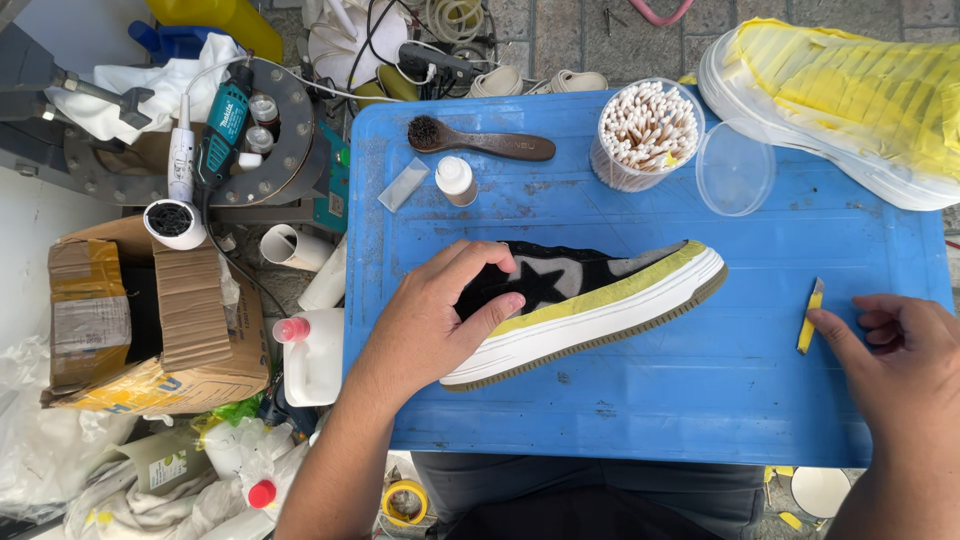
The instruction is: The person removes yellow masking tape from a white sneaker on a blue workbench. They peel tape from the upper, sole, and interior, then use a utility knife to lift edges and cut remaining pieces. A second taped sneaker remains on the bench.
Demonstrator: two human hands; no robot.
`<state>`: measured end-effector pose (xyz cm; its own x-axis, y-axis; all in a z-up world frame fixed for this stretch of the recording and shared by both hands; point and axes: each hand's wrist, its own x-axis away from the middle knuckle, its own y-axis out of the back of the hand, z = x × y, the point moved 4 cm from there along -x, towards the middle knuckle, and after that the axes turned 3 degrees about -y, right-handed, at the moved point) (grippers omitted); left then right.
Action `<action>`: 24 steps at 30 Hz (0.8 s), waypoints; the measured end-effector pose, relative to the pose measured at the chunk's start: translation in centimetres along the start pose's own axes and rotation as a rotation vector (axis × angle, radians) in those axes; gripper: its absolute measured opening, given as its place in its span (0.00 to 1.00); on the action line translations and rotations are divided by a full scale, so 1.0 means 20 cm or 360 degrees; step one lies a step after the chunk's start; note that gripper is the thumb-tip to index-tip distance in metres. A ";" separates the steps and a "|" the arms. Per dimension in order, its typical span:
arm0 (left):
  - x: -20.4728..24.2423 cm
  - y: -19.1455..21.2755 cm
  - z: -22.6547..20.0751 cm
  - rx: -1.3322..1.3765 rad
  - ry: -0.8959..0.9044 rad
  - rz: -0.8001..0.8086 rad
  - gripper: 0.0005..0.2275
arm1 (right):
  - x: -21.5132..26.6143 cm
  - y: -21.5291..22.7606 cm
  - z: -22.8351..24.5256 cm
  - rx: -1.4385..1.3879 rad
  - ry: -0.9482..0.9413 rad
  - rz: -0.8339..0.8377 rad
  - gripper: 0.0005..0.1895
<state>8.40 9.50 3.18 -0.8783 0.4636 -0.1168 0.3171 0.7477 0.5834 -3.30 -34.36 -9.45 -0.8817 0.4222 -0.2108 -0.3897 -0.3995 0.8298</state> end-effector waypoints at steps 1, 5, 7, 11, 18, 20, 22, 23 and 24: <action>0.00 0.01 0.00 0.0015 -0.0045 -0.0012 0.13 | 0.00 0.00 0.02 0.0107 0.0043 -0.0024 0.20; 0.01 0.03 -0.01 0.0031 -0.0057 0.0003 0.16 | 0.00 0.00 0.00 -0.0207 -0.0011 0.0113 0.12; -0.01 0.03 -0.01 -0.0014 -0.0013 0.0017 0.15 | 0.02 0.02 0.01 -0.0078 0.0039 0.0082 0.10; -0.05 0.03 -0.01 -0.0160 0.0147 0.0111 0.19 | 0.08 0.03 0.06 0.0098 -0.0011 -0.0007 0.11; -0.19 -0.04 -0.06 -0.0417 0.0060 0.0265 0.23 | 0.08 0.08 0.18 0.0215 -0.0049 0.0058 0.09; -0.21 -0.06 -0.05 -0.0449 0.0130 0.0352 0.24 | 0.08 0.10 0.23 0.0252 0.0057 0.0022 0.06; -0.21 -0.06 -0.06 -0.0385 0.0111 0.0277 0.24 | 0.04 0.11 0.31 -0.0026 0.0125 -0.0008 0.03; -0.21 -0.07 -0.06 -0.0354 0.0100 0.0235 0.24 | 0.01 0.11 0.35 -0.0231 0.0151 -0.0010 0.02; -0.22 -0.07 -0.06 -0.0332 0.0093 0.0205 0.24 | -0.01 0.11 0.40 -0.0569 0.0144 0.0015 0.02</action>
<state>11.35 5.90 3.89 -0.8566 0.5159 0.0128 0.3526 0.5671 0.7444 -1.90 -28.85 -3.44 -0.8993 0.3498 -0.2624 -0.4358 -0.6688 0.6023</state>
